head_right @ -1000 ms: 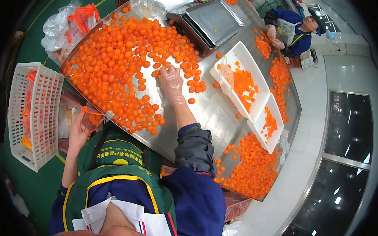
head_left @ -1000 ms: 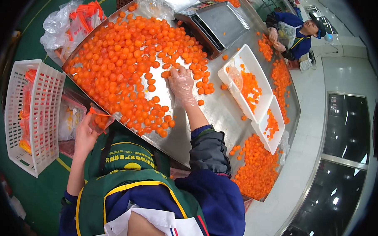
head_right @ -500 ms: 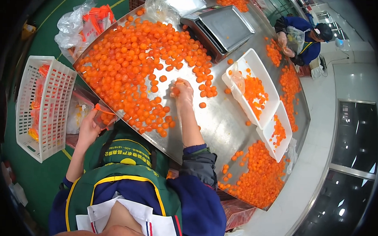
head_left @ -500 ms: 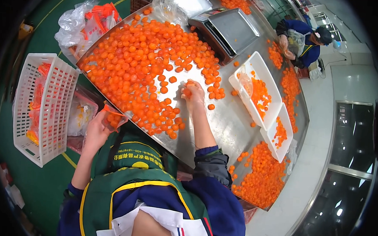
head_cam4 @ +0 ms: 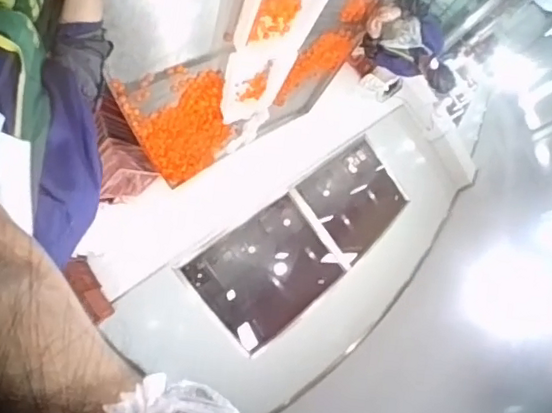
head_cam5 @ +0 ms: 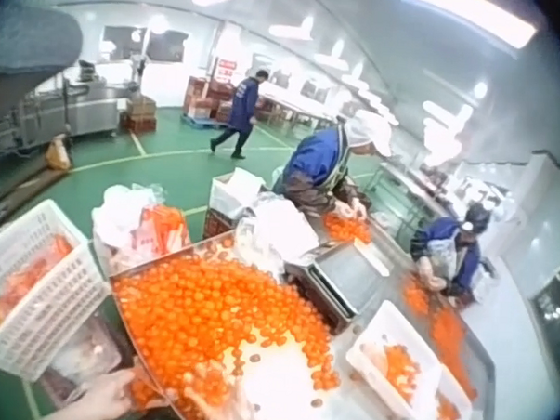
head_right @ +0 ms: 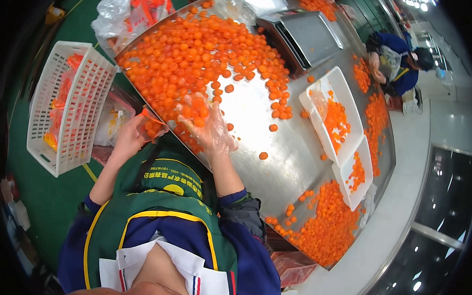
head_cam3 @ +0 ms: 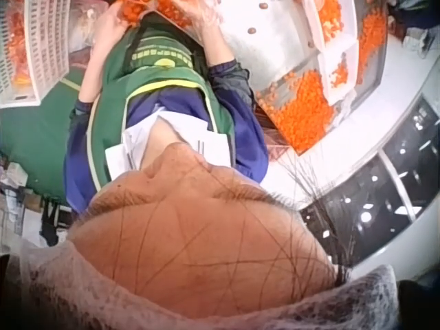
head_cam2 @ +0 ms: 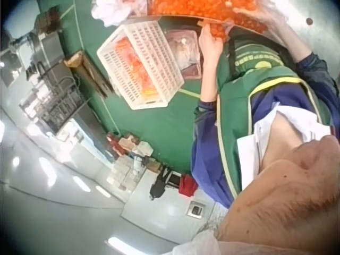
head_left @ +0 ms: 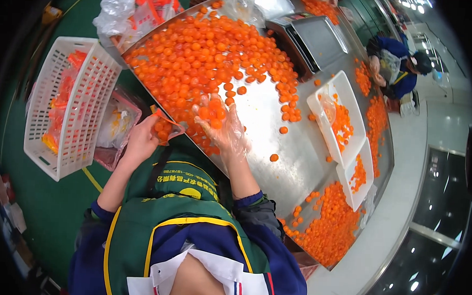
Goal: Sorting salted egg yolks on a stainless steel table and placing them into individual plastic bags.
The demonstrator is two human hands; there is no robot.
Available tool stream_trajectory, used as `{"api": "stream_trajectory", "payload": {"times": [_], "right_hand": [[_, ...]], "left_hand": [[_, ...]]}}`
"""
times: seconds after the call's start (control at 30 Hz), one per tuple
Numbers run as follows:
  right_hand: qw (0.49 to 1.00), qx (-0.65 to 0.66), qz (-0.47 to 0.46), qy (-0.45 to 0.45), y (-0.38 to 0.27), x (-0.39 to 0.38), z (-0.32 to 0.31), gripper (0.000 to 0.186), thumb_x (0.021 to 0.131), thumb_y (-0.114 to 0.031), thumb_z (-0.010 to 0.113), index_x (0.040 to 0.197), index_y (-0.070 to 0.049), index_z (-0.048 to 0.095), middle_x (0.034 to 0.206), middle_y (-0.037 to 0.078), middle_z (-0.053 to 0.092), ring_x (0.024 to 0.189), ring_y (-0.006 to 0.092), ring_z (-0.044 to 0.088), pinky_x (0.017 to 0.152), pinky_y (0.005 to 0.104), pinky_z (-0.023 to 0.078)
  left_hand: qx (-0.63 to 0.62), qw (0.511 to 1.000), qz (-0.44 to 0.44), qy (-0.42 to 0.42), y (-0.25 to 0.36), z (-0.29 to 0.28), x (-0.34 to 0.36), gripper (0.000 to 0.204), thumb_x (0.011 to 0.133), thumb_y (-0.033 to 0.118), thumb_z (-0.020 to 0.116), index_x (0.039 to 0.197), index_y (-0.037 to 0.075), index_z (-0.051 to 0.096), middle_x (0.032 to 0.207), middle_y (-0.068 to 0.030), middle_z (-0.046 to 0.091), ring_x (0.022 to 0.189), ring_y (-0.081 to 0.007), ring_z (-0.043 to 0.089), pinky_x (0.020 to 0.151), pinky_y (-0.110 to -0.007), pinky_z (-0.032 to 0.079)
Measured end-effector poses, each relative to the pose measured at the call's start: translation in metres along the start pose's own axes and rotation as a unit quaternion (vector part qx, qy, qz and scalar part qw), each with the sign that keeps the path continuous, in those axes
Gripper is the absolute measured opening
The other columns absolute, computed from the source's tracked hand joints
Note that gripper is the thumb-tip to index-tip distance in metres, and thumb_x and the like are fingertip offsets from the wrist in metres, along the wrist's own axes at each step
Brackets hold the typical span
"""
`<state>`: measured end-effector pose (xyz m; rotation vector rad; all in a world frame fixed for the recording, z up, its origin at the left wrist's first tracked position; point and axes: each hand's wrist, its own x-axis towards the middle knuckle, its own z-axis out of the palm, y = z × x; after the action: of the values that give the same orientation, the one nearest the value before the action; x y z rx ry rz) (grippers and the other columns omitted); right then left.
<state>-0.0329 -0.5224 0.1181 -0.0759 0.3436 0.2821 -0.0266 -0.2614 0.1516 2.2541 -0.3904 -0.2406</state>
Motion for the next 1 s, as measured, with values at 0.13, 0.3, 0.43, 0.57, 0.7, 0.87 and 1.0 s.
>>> {"api": "stream_trajectory", "payload": {"times": [0.13, 0.3, 0.43, 0.57, 0.7, 0.87, 1.0], "right_hand": [[0.999, -0.022, 0.028, 0.031, 0.024, -0.006, 0.035, 0.061, 0.105, -0.053, 0.026, 0.144, -0.007, 0.035, 0.145, 0.022, 0.043, 0.129, 0.0502, 0.045, 0.098, 0.0579, 0.05], [0.987, -0.109, 0.104, 0.06, 0.043, -0.01, 0.066, 0.064, 0.105, -0.052, 0.021, 0.144, -0.003, 0.033, 0.139, 0.027, 0.045, 0.119, 0.0512, 0.053, 0.093, 0.0535, 0.055], [0.958, -0.242, 0.141, 0.057, 0.057, -0.01, 0.07, 0.063, 0.107, -0.048, 0.025, 0.142, 0.003, 0.038, 0.14, 0.026, 0.043, 0.123, 0.0425, 0.051, 0.099, 0.0501, 0.051], [0.925, -0.341, 0.153, 0.072, 0.07, -0.01, 0.074, 0.06, 0.107, -0.043, 0.032, 0.139, 0.007, 0.044, 0.144, 0.023, 0.039, 0.119, 0.0346, 0.053, 0.102, 0.0448, 0.045], [0.92, -0.359, 0.142, 0.071, 0.075, -0.016, 0.089, 0.057, 0.105, -0.039, 0.04, 0.137, 0.008, 0.045, 0.141, 0.025, 0.045, 0.12, 0.0372, 0.054, 0.101, 0.0452, 0.046], [0.936, -0.348, 0.041, -0.023, 0.053, -0.031, 0.097, 0.056, 0.102, -0.036, 0.049, 0.139, 0.006, 0.045, 0.14, 0.026, 0.05, 0.126, 0.0378, 0.053, 0.106, 0.0449, 0.044], [0.918, -0.388, -0.083, 0.025, 0.026, -0.041, 0.095, 0.05, 0.099, -0.035, 0.056, 0.131, 0.003, 0.054, 0.137, 0.025, 0.053, 0.128, 0.0381, 0.052, 0.109, 0.0456, 0.042]], "left_hand": [[-0.01, 0.999, -0.029, -0.022, 0.003, -0.004, -0.001, 0.061, 0.069, -0.01, 0.051, 0.129, -0.001, 0.054, 0.116, -0.0221, 0.061, 0.094, -0.0393, 0.064, 0.073, -0.042, 0.053], [-0.012, 0.999, -0.04, -0.021, -0.012, 0.007, -0.002, 0.06, 0.069, -0.008, 0.053, 0.129, -0.003, 0.051, 0.121, -0.0247, 0.059, 0.114, -0.0419, 0.057, 0.093, -0.047, 0.049], [-0.042, 0.999, 0.008, -0.008, -0.014, 0.007, -0.004, 0.06, 0.068, -0.009, 0.055, 0.128, -0.003, 0.05, 0.119, -0.0224, 0.059, 0.11, -0.0433, 0.057, 0.088, -0.045, 0.05], [-0.027, 1.0, 0.005, 0.015, -0.013, 0.004, -0.009, 0.065, 0.068, -0.009, 0.055, 0.132, -0.003, 0.049, 0.121, -0.0221, 0.058, 0.111, -0.0428, 0.057, 0.09, -0.045, 0.05], [-0.058, 0.998, -0.015, 0.015, -0.017, -0.005, -0.018, 0.064, 0.068, -0.011, 0.053, 0.131, -0.003, 0.05, 0.128, -0.0237, 0.056, 0.116, -0.0423, 0.055, 0.095, -0.046, 0.049], [-0.103, 0.985, -0.091, 0.1, -0.026, -0.028, -0.032, 0.043, 0.071, -0.008, 0.054, 0.112, -0.002, 0.063, 0.098, -0.022, 0.066, 0.09, -0.0383, 0.064, 0.076, -0.042, 0.052], [-0.188, 0.941, -0.054, 0.274, -0.047, -0.085, -0.032, 0.017, 0.074, -0.005, 0.054, 0.084, -0.001, 0.067, 0.065, -0.0139, 0.058, 0.057, -0.0158, 0.058, 0.055, -0.03, 0.044]]}}
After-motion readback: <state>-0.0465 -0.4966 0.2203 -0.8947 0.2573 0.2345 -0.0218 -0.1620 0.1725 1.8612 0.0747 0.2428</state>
